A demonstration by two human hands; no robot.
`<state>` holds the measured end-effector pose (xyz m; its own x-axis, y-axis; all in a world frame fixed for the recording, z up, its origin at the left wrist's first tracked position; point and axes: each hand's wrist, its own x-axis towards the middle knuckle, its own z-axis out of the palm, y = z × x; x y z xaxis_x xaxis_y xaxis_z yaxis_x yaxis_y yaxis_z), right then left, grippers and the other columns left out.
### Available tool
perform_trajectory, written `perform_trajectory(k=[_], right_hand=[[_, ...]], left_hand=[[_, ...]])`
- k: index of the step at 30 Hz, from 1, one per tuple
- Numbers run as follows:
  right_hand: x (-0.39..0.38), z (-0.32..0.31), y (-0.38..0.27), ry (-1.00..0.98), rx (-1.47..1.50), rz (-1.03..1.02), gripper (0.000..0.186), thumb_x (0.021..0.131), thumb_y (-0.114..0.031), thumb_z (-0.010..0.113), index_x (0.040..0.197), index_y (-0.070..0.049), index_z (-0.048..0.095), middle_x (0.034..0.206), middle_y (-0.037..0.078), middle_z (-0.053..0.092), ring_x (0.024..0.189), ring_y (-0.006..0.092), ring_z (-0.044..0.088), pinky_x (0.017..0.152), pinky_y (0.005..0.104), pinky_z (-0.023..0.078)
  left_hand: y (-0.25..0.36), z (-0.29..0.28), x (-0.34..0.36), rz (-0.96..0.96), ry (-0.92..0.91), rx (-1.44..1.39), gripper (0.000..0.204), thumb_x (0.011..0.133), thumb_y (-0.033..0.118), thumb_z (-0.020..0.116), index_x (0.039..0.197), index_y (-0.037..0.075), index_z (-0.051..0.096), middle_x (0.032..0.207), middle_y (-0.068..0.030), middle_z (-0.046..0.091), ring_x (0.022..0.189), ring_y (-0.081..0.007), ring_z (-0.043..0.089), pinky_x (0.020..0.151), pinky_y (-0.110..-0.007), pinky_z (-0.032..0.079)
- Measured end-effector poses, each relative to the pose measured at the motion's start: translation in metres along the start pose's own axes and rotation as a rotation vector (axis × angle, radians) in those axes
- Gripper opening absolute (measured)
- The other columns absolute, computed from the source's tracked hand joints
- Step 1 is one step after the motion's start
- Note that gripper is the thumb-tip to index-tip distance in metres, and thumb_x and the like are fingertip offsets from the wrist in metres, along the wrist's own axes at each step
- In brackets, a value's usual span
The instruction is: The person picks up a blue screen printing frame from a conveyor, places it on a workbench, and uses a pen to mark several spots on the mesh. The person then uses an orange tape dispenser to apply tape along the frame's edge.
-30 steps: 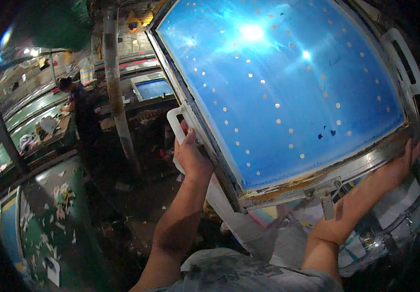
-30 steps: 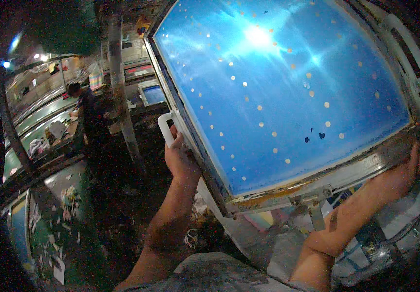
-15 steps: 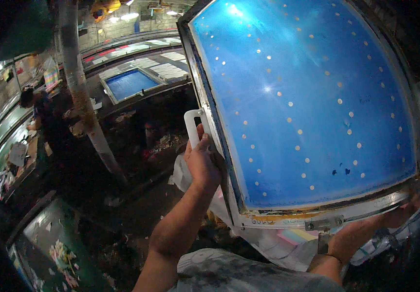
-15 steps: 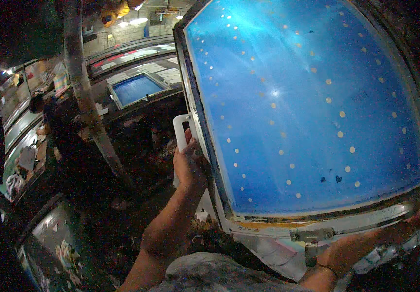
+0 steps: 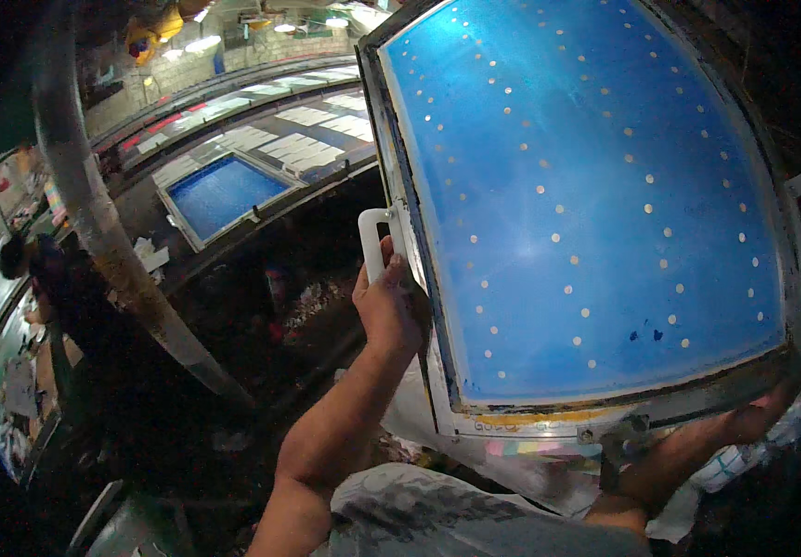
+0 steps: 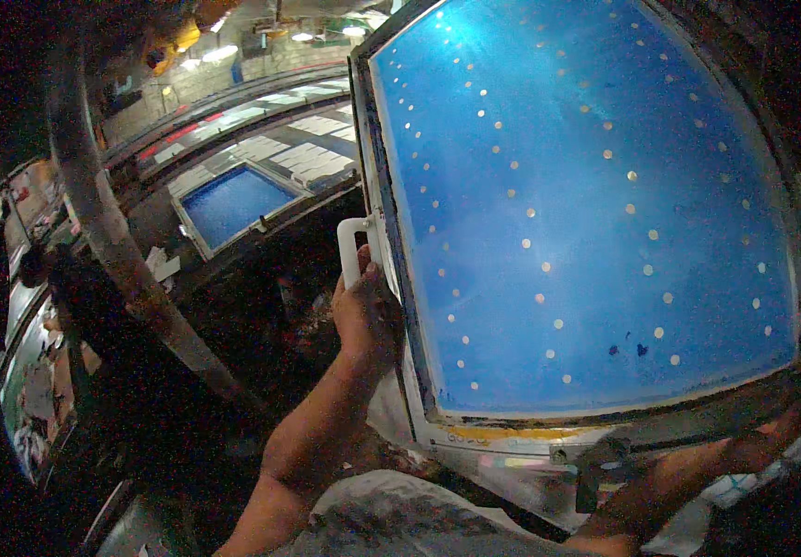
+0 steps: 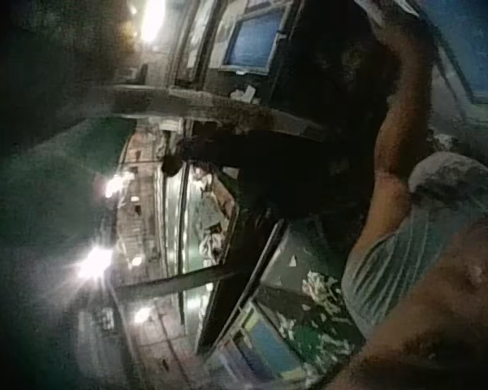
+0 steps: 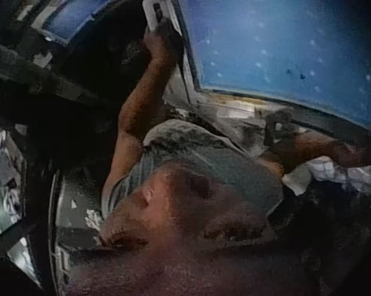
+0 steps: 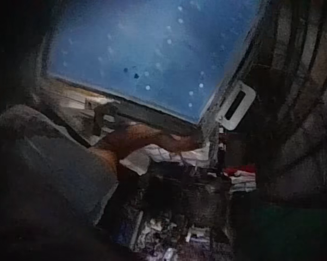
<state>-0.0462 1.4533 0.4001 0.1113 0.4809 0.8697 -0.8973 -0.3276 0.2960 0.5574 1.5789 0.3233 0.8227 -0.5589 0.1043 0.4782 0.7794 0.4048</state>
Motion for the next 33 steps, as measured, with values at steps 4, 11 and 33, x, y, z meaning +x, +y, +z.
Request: perform_trajectory(k=[4, 11, 33], right_hand=[[0.012, 0.001, -0.045, -0.006, -0.137, -0.026, 0.064, 0.115, -0.052, 0.047, 0.146, 0.001, 0.065, 0.158, 0.026, 0.057, 0.144, 0.0431, 0.059, 0.117, 0.0524, 0.052], [0.049, -0.016, -0.105, -0.043, -0.243, -0.1, 0.062, 0.115, -0.049, 0.047, 0.147, 0.002, 0.064, 0.16, 0.025, 0.055, 0.145, 0.0426, 0.058, 0.117, 0.0532, 0.052], [0.057, 0.268, -0.493, -0.046, 0.486, 1.196, 0.046, 0.103, -0.022, 0.067, 0.147, -0.006, 0.064, 0.142, 0.015, 0.066, 0.128, 0.0313, 0.066, 0.102, 0.0424, 0.055]], left_hand=[[-0.008, -0.011, 0.025, -0.047, 0.0, 0.005, 0.031, 0.104, -0.001, 0.064, 0.135, -0.003, 0.068, 0.119, -0.013, 0.074, 0.105, -0.0214, 0.072, 0.095, -0.039, 0.059], [-0.006, -0.032, 0.09, -0.245, -0.015, 0.089, 0.029, 0.104, 0.0, 0.067, 0.132, 0.001, 0.071, 0.116, -0.0103, 0.075, 0.102, -0.0194, 0.071, 0.093, -0.037, 0.058], [0.114, -0.171, 0.427, -0.217, 0.022, 0.223, 0.033, 0.101, -0.002, 0.063, 0.133, 0.0, 0.067, 0.111, -0.0126, 0.072, 0.089, -0.026, 0.072, 0.075, -0.04, 0.062]])
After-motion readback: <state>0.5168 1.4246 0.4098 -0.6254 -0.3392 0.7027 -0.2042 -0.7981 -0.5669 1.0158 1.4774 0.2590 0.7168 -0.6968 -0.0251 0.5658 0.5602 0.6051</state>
